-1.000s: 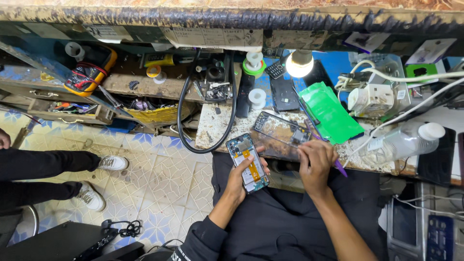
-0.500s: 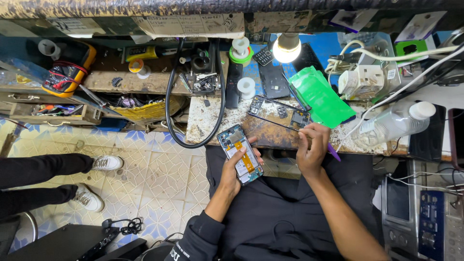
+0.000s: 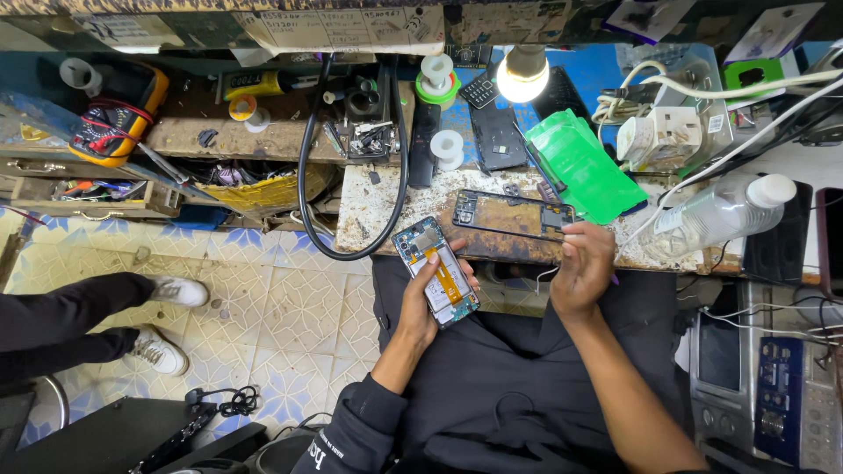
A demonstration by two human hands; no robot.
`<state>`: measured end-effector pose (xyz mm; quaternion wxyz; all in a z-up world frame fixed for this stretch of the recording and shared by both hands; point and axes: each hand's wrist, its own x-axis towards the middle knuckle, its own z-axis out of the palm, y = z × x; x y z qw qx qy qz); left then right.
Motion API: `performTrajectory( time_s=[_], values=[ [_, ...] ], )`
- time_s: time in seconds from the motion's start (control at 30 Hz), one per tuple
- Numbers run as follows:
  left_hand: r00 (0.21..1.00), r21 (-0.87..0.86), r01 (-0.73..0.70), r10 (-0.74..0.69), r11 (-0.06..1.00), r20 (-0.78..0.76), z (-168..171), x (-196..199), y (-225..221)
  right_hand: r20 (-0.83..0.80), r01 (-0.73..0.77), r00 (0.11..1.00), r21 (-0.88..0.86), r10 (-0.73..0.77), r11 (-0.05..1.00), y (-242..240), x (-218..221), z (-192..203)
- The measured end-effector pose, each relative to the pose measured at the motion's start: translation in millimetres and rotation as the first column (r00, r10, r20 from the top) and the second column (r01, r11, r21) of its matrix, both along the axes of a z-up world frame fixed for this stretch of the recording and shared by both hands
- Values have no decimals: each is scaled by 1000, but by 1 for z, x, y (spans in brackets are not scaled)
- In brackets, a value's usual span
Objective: The person holds a disassembled smartphone and uses a green screwdriver to remove screws from the internal frame. They then detach the screen assembly and inspect the internal components.
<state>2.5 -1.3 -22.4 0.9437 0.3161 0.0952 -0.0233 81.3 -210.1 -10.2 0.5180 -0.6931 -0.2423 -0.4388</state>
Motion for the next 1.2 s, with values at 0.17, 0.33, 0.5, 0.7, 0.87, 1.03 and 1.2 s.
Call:
performTrajectory(
  time_s=[0.17,0.33,0.5,0.7,0.87,1.03,1.2],
  values=[
    [1000,14,-14,15,1000,-9,5,-1,-2,51,13,999,-69,-10,998,-9,-7,25],
    [1000,31,-16,17,999,-24,7,-3,-3,-4,-40,999,-199,40,979,-13,-14,77],
    [999,9,-23,24,1000,-35,-2,-2,-4,-99,-91,993,-383,57,919,-12,-26,150],
    [1000,98,15,-14,995,-4,8,-4,-8,-472,-496,835,-425,282,757,-1,-31,169],
    [998,172,66,-64,983,-13,18,-11,-20,-558,-589,765,-403,322,700,24,-29,151],
    [995,231,95,-82,968,-65,2,-18,-25,-592,-617,729,-352,342,704,43,-27,129],
    [993,243,104,-86,965,-83,17,-21,-26,-513,-515,795,-288,324,807,48,-18,92]
  ],
)
